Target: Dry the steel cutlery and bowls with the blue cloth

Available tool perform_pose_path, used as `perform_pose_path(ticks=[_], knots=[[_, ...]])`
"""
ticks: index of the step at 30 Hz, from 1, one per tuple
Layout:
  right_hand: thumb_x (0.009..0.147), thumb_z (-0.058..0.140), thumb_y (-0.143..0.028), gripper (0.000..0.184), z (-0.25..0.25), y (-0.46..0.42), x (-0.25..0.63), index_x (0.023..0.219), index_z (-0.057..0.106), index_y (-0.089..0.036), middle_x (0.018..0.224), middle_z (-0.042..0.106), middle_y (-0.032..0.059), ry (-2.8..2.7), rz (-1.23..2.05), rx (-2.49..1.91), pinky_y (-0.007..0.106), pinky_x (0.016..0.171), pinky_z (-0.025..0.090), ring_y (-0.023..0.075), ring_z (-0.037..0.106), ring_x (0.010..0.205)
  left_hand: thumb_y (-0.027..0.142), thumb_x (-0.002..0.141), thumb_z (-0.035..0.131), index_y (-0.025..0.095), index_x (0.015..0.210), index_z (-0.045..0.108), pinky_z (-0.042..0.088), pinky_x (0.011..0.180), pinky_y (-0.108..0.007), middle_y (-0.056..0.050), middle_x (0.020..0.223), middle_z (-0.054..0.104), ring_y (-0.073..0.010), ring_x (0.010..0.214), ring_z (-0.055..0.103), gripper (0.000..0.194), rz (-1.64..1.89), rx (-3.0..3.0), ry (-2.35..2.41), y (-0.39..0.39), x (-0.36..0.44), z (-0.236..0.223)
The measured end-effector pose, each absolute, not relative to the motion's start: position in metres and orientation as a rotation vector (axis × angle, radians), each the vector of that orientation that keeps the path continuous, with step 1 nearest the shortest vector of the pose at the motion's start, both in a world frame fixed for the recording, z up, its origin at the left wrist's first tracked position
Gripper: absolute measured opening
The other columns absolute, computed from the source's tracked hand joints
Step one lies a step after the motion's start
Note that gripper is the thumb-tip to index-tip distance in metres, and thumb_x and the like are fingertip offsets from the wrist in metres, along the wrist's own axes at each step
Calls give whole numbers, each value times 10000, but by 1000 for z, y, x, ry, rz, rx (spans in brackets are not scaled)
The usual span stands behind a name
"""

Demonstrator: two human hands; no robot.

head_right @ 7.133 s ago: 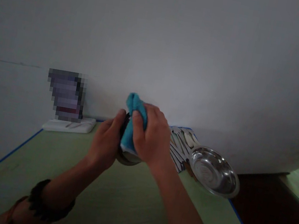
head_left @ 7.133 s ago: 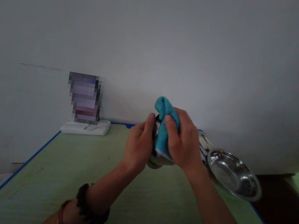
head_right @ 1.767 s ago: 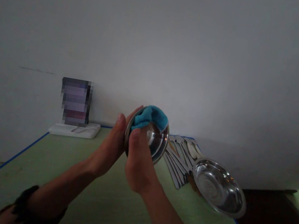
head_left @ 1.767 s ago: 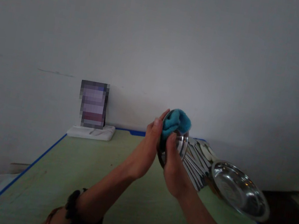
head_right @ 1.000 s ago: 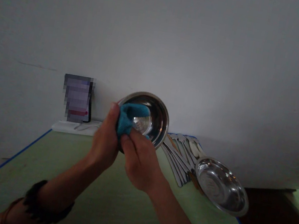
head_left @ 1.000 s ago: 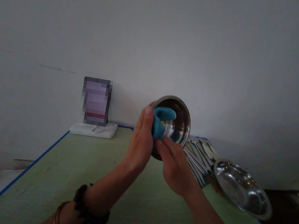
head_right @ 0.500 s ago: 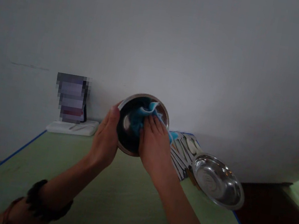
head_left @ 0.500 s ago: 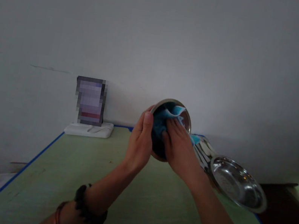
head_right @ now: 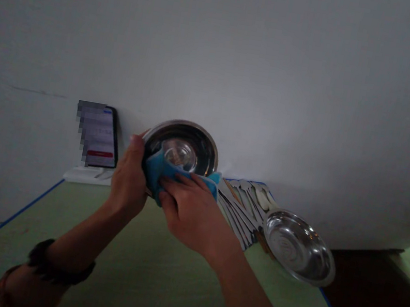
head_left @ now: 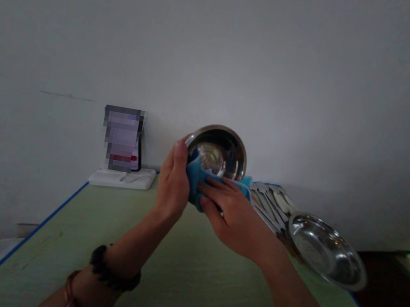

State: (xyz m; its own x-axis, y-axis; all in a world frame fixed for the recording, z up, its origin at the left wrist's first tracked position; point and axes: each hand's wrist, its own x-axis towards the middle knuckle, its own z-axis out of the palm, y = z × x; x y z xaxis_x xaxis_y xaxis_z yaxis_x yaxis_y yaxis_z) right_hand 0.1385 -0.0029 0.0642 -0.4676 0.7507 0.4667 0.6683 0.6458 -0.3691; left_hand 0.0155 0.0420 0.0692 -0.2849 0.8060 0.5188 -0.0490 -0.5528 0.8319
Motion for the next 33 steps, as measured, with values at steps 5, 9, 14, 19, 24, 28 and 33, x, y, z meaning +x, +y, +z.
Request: perform_pose_path(ticks=[5, 9, 14, 19, 24, 28, 33], knots=[[914, 296, -319, 367, 54, 0, 137, 1068, 586, -155, 1425, 332, 116, -2038, -80, -1391, 536, 1087, 148, 257, 195, 1354, 489, 916, 297, 211, 1172, 555, 406, 977, -303, -16, 1154, 615, -189, 1105, 537, 457, 2057, 1298, 905, 45, 13, 70], [889, 340, -243, 332, 46, 11, 132, 1189, 431, -135, 1488, 87, 140, -1727, -106, -1278, 483, 1069, 258, 232, 99, 1376, 486, 920, 290, 204, 1163, 556, 406, 980, -304, -24, 1161, 609, -180, 1106, 535, 458, 2098, 1280, 828, 44, 15, 69], [776, 547, -326, 616, 48, 23, 137, 1300, 301, -117, 1360, 320, 207, -1369, 41, -1278, 496, 1014, 316, 287, 325, 1277, 440, 937, 290, 201, 1160, 556, 396, 986, -292, -29, 1165, 606, -158, 1114, 530, 421, 2200, 1307, 688, 40, 20, 67], [749, 555, -408, 374, 40, 33, 141, 1009, 591, -142, 967, 667, 102, -1219, 828, -1178, 378, 783, 481, 215, 628, 852, 392, 946, 296, 235, 1176, 543, 397, 975, -314, -23, 1137, 613, -164, 1098, 538, 371, 2167, 1411, 636, 37, 27, 56], [718, 579, -452, 336, 36, 43, 163, 811, 628, -133, 760, 678, 56, -1205, 643, -1240, 296, 645, 462, 173, 598, 672, 420, 938, 287, 215, 1208, 535, 382, 985, -334, -42, 1190, 595, -189, 1126, 521, 420, 1945, 1566, 783, 36, 25, 57], [734, 562, -430, 310, 42, 46, 186, 819, 612, -137, 693, 647, 37, -1395, 301, -1416, 280, 587, 410, 165, 550, 618, 434, 926, 308, 194, 1170, 580, 384, 977, -335, -45, 1162, 623, -207, 1107, 537, 437, 1625, 1730, 884, 38, 16, 66], [746, 566, -445, 294, 46, 41, 182, 818, 590, -162, 704, 641, 53, -1624, 50, -1544, 275, 561, 365, 178, 558, 626, 441, 910, 333, 203, 1002, 679, 491, 783, -317, -27, 872, 715, -218, 856, 639, 430, 1226, 1908, 911, 42, 4, 70]])
